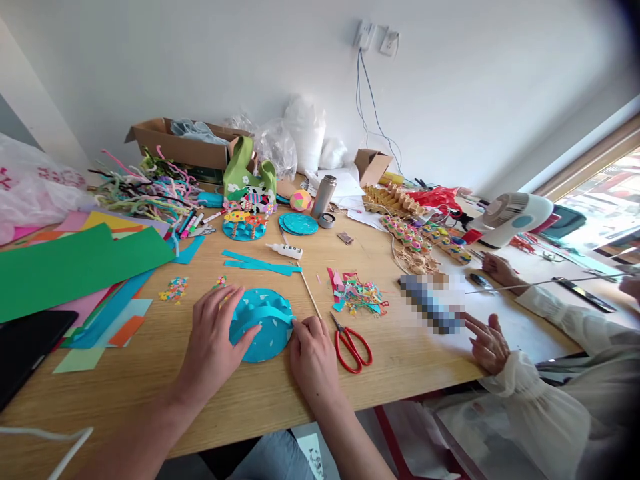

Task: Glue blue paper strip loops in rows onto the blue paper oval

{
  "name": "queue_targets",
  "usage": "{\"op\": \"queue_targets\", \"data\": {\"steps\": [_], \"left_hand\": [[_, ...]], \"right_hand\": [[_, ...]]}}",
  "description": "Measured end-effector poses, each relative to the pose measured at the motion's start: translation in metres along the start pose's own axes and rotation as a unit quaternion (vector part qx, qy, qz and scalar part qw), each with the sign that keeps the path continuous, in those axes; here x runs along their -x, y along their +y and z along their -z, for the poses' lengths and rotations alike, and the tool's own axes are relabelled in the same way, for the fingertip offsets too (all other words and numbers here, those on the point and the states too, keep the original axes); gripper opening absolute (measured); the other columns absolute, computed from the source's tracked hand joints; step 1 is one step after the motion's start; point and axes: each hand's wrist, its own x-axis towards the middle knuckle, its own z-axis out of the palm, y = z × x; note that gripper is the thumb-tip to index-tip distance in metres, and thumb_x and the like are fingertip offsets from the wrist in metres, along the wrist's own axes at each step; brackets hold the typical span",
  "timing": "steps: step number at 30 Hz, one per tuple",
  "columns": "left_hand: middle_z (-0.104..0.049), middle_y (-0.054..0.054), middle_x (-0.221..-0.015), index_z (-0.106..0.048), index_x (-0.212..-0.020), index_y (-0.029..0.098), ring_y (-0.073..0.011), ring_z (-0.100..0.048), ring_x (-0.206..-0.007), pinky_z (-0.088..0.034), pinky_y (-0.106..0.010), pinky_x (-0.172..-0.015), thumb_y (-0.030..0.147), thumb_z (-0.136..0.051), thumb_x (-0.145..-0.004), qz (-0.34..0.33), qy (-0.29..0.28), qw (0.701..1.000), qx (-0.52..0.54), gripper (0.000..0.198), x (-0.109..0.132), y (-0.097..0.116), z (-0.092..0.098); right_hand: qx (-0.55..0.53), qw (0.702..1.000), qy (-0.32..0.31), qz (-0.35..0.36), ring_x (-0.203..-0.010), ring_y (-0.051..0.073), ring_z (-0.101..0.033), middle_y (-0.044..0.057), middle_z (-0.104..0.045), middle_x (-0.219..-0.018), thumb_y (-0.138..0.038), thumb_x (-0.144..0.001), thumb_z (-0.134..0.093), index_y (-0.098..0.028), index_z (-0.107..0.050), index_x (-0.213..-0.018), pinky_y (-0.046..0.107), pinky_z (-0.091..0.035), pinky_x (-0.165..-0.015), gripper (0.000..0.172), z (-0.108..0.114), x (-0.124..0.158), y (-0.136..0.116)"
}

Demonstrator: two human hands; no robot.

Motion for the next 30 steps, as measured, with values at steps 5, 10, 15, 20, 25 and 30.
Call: {"op": "queue_targets", "data": {"steps": [5,10,15,20,25,30], "left_hand": [[-0.070,-0.008,-0.108,-0.060,-0.116,0.019,-0.0232,-0.064,-0.098,-0.050,-0.038,-0.089,0.016,-0.058,-0.090,-0.159,-0.058,0.985,0.027,0.026,0.013,0.035,0.002],[-0.070,-0.011,-0.117,-0.065,-0.115,0.013,-0.0278,-0.062,-0.103,-0.049,-0.043,-0.089,0.017,-0.046,-0.094,-0.162,-0.169,0.972,-0.018,0.028,0.031,0.050,-0.022],[-0.068,-0.009,-0.122,-0.065,-0.119,0.015,-0.0259,-0.060,-0.107,-0.046,-0.041,-0.093,0.008,-0.043,-0.089,-0.134,-0.272,0.953,-0.029,0.038,0.034,0.045,-0.026],[-0.068,-0.010,-0.123,-0.064,-0.123,0.017,-0.0254,-0.059,-0.107,-0.045,-0.042,-0.093,0.008,-0.040,-0.089,-0.133,-0.287,0.948,-0.020,0.042,0.031,0.045,-0.024],[-0.069,-0.009,-0.122,-0.065,-0.120,0.017,-0.0254,-0.060,-0.105,-0.045,-0.042,-0.092,0.008,-0.041,-0.089,-0.142,-0.275,0.950,-0.024,0.041,0.031,0.045,-0.024],[-0.069,-0.010,-0.121,-0.066,-0.117,0.016,-0.0261,-0.061,-0.104,-0.045,-0.042,-0.091,0.008,-0.043,-0.089,-0.149,-0.266,0.952,-0.026,0.038,0.032,0.045,-0.025]], "right_hand": [[0.006,1.000,-0.001,0.001,-0.091,0.022,-0.054,0.007,-0.060,-0.091,-0.004,-0.089,-0.046,-0.019,-0.067,-0.099,0.032,-0.045,-0.084,0.028,-0.001,0.000,0.001],[0.011,1.000,-0.014,0.008,-0.091,0.023,-0.055,0.008,-0.060,-0.092,-0.005,-0.088,-0.049,-0.018,-0.068,-0.101,0.031,-0.045,-0.083,0.026,-0.001,0.000,0.002],[0.025,0.999,-0.014,0.013,-0.092,0.023,-0.054,0.007,-0.060,-0.092,-0.004,-0.088,-0.049,-0.018,-0.068,-0.102,0.032,-0.044,-0.083,0.028,-0.003,-0.001,0.001],[0.036,0.999,-0.017,0.021,-0.092,0.024,-0.053,0.007,-0.061,-0.092,-0.004,-0.087,-0.050,-0.019,-0.068,-0.102,0.033,-0.044,-0.084,0.028,-0.003,-0.001,0.001],[0.038,0.999,-0.025,0.029,-0.092,0.024,-0.053,0.007,-0.061,-0.093,-0.005,-0.087,-0.049,-0.021,-0.068,-0.102,0.034,-0.044,-0.083,0.028,-0.002,-0.001,0.000],[0.028,0.999,-0.024,0.027,-0.092,0.024,-0.052,0.007,-0.061,-0.093,-0.005,-0.088,-0.049,-0.020,-0.068,-0.106,0.033,-0.045,-0.084,0.030,-0.003,-0.001,0.001]]}}
